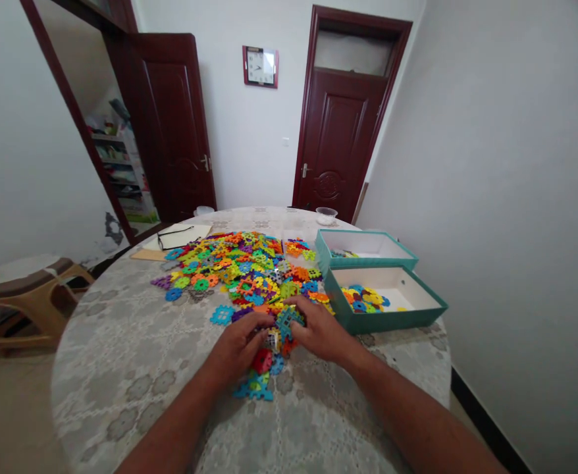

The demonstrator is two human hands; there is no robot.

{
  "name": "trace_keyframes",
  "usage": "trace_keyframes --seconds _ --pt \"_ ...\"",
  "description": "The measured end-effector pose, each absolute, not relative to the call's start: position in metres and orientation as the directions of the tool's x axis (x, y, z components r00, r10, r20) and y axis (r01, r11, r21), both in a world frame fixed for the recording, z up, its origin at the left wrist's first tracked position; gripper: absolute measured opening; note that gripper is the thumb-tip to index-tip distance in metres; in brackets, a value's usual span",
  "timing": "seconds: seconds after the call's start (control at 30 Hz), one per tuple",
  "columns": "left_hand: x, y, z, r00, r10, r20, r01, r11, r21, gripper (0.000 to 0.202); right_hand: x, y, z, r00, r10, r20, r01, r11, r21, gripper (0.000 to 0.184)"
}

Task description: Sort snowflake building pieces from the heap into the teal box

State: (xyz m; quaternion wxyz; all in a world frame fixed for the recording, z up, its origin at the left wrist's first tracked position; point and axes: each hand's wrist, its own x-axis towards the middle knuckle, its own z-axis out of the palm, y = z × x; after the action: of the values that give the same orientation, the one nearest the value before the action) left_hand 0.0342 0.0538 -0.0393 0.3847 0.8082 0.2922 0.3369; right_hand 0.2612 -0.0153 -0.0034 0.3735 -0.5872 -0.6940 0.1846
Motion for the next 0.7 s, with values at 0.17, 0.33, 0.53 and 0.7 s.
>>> trace_keyframes --seconds 0.17,0.33,0.53,0.7 --pt "0.029 0.057 -0.040 0.544 0.760 0.357 0.342 -0.589 0.733 0.024 0.283 -0.005 -0.020 0.141 0.943 0.301 0.657 0.138 -0.741 0.044" --pt "0.024 0.057 -0.038 0.544 0.757 0.362 0.396 -0.612 0.685 0.022 0.300 0.000 -0.024 0.185 0.942 0.282 0.636 0.104 -0.765 0.043" --pt "0.023 0.051 -0.039 0.711 0.624 0.325 0.385 -0.732 0.563 0.035 0.304 -0.011 -0.023 0.073 0.961 0.267 0.795 0.105 -0.597 0.038" --pt "0.022 0.047 -0.034 0.797 0.541 0.269 0.393 -0.802 0.450 0.054 0.309 -0.026 -0.026 -0.024 0.987 0.159 0.912 0.087 -0.401 0.031"
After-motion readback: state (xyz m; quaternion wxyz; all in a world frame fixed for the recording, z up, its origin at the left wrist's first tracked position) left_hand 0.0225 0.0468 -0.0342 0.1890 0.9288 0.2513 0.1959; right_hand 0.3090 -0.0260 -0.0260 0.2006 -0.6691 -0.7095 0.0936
